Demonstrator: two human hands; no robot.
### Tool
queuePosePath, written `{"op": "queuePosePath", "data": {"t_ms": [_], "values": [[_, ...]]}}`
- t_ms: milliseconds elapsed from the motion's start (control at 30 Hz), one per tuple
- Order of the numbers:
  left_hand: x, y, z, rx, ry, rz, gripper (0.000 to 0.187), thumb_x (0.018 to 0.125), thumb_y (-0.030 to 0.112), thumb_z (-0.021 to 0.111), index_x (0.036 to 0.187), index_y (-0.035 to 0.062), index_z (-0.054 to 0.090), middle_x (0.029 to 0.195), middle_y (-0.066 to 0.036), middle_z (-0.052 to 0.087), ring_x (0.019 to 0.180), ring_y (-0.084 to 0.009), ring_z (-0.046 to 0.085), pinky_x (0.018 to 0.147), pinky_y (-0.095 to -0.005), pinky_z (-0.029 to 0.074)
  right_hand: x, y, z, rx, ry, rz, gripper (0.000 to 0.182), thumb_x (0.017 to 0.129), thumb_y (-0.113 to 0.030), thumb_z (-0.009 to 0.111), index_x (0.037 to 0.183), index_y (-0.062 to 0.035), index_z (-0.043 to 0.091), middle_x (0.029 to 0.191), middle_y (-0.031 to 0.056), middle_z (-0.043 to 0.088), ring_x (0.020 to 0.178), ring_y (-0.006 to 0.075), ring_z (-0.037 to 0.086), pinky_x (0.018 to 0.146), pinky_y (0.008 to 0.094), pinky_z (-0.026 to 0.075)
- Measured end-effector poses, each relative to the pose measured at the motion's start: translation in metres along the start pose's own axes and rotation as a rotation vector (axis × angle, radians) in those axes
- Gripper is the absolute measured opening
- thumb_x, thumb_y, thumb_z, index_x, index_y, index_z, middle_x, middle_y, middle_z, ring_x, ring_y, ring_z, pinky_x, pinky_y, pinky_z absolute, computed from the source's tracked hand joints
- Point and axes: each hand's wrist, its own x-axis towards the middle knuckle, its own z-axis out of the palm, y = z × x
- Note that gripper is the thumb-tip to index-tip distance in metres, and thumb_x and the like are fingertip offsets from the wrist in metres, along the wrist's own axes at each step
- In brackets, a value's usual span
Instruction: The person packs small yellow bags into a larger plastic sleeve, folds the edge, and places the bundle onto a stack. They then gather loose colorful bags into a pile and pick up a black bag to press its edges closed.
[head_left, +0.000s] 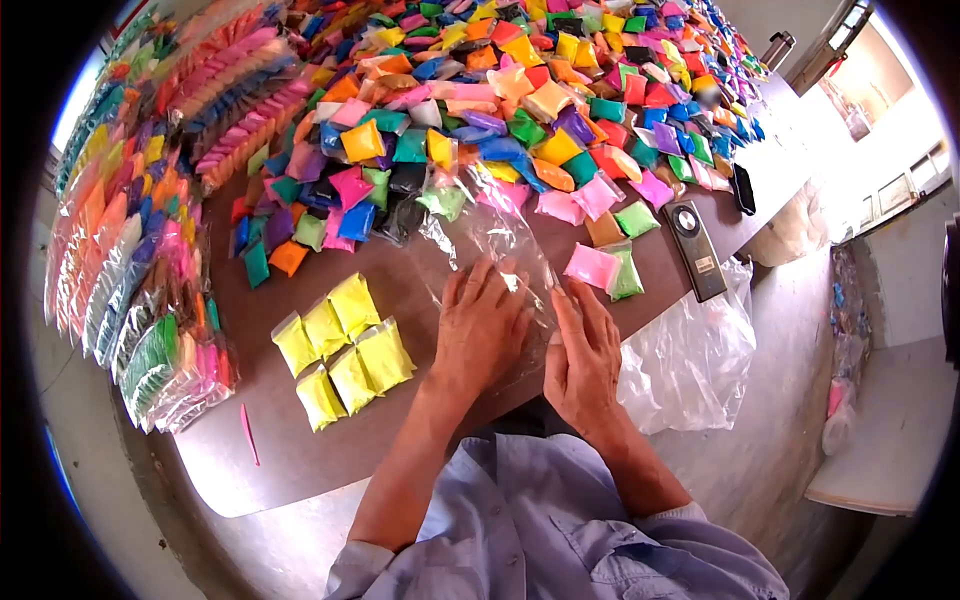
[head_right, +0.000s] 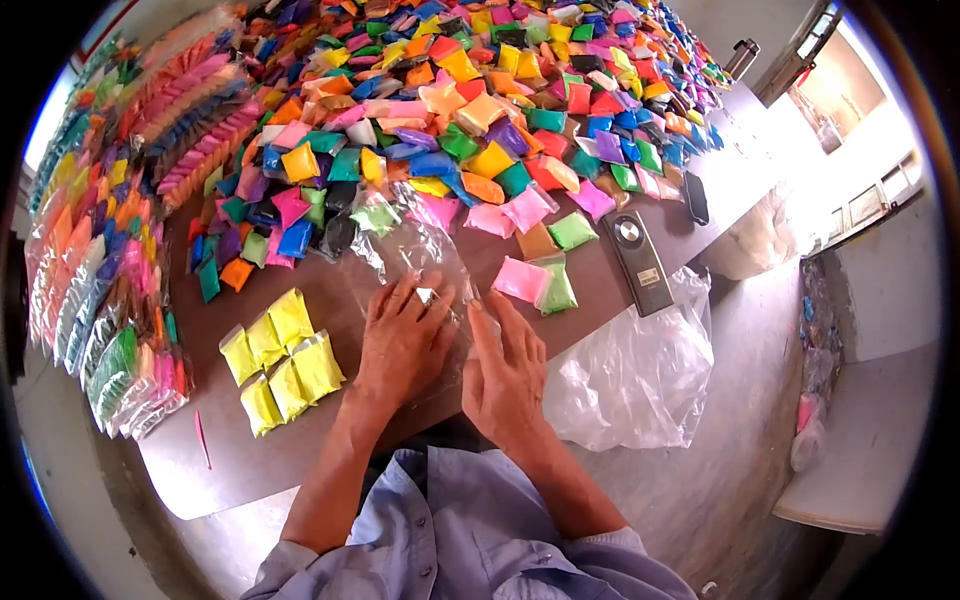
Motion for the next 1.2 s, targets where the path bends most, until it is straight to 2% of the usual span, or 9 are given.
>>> {"op": "queuePosePath", "data": {"t_ms": [200, 267, 400, 467, 600, 767, 900, 967, 1200], "values": [[0.004, -0.005, -0.006, 0.080, -0.066, 0.002, 0.047, 0.096, 0.025, 0.072, 0.140, 0.0077, 0.069, 0.152, -0.014, 0.062, 0.143, -0.0348, 0.054, 0.120, -0.0523, 0.038, -0.001, -0.001, 0.006, 0.019, 0.030, -0.014, 0.051, 0.097, -0.006, 0.063, 0.148, -0.0017, 0.061, 0.151, 0.0281, 0.057, 0.135, 0.0458, 0.058, 0.113, 0.0527, 0.044], [0.011, -0.003, -0.015, 0.031, -0.146, -0.068, 0.061, 0.094, 0.026, 0.075, 0.152, 0.0120, 0.062, 0.159, -0.015, 0.056, 0.144, -0.0354, 0.053, 0.121, -0.0531, 0.039, -0.003, 0.000, 0.010, 0.021, 0.025, -0.025, 0.051, 0.098, -0.006, 0.063, 0.148, -0.0016, 0.061, 0.151, 0.0278, 0.057, 0.135, 0.0454, 0.058, 0.113, 0.0524, 0.044], [0.037, -0.015, -0.013, 0.128, -0.140, -0.066, 0.060, 0.096, 0.029, 0.074, 0.151, 0.0096, 0.062, 0.158, -0.015, 0.057, 0.144, -0.0354, 0.053, 0.120, -0.0533, 0.039, -0.009, 0.008, 0.016, 0.078, 0.060, -0.038, 0.049, 0.098, -0.007, 0.063, 0.146, -0.0003, 0.062, 0.149, 0.0270, 0.059, 0.134, 0.0449, 0.059, 0.112, 0.0519, 0.045], [0.045, -0.035, 0.006, 0.224, 0.003, -0.071, 0.058, 0.097, 0.031, 0.073, 0.149, 0.0078, 0.063, 0.158, -0.014, 0.057, 0.146, -0.0358, 0.051, 0.119, -0.0536, 0.041, -0.011, 0.010, 0.016, 0.094, 0.070, -0.037, 0.049, 0.098, -0.007, 0.063, 0.146, 0.0001, 0.062, 0.148, 0.0267, 0.060, 0.134, 0.0448, 0.059, 0.111, 0.0519, 0.045], [0.046, -0.053, 0.018, 0.203, -0.046, -0.048, 0.056, 0.100, 0.035, 0.072, 0.148, 0.0057, 0.064, 0.160, -0.015, 0.053, 0.147, -0.0374, 0.049, 0.119, -0.0550, 0.041, -0.012, 0.012, 0.014, 0.080, 0.066, -0.036, 0.048, 0.098, -0.007, 0.063, 0.145, -0.0001, 0.063, 0.147, 0.0263, 0.061, 0.134, 0.0445, 0.060, 0.112, 0.0520, 0.045], [0.047, -0.045, 0.010, 0.243, 0.097, -0.101, 0.058, 0.100, 0.033, 0.072, 0.149, 0.0030, 0.061, 0.164, -0.017, 0.047, 0.149, -0.0389, 0.047, 0.119, -0.0545, 0.043, -0.012, 0.013, 0.016, 0.088, 0.088, -0.020, 0.050, 0.096, -0.008, 0.068, 0.145, -0.0004, 0.063, 0.147, 0.0254, 0.061, 0.135, 0.0444, 0.059, 0.113, 0.0523, 0.044], [0.058, -0.046, 0.005, 0.206, 0.148, -0.189, 0.063, 0.096, 0.029, 0.073, 0.151, 0.0042, 0.057, 0.162, -0.018, 0.050, 0.149, -0.0382, 0.046, 0.114, -0.0557, 0.047, -0.011, 0.014, 0.017, 0.108, 0.088, 0.008, 0.054, 0.093, -0.010, 0.073, 0.145, -0.0008, 0.063, 0.148, 0.0249, 0.061, 0.136, 0.0443, 0.058, 0.113, 0.0528, 0.044], [0.060, -0.050, 0.003, 0.263, 0.012, -0.257, 0.064, 0.096, 0.030, 0.075, 0.151, 0.0035, 0.057, 0.161, -0.018, 0.051, 0.149, -0.0378, 0.046, 0.114, -0.0550, 0.047, -0.010, 0.015, 0.015, 0.120, 0.084, 0.010, 0.054, 0.092, -0.011, 0.074, 0.145, -0.0008, 0.063, 0.148, 0.0248, 0.061, 0.136, 0.0443, 0.058, 0.112, 0.0527, 0.044], [0.018, -0.019, -0.029, 0.181, 0.135, -0.205, 0.062, 0.093, 0.032, 0.079, 0.145, 0.0031, 0.061, 0.156, -0.017, 0.055, 0.144, -0.0385, 0.051, 0.112, -0.0549, 0.046, -0.006, 0.017, 0.019, 0.126, 0.110, 0.032, 0.052, 0.092, -0.010, 0.072, 0.143, -0.0007, 0.064, 0.145, 0.0231, 0.064, 0.133, 0.0418, 0.061, 0.108, 0.0511, 0.046]]}}
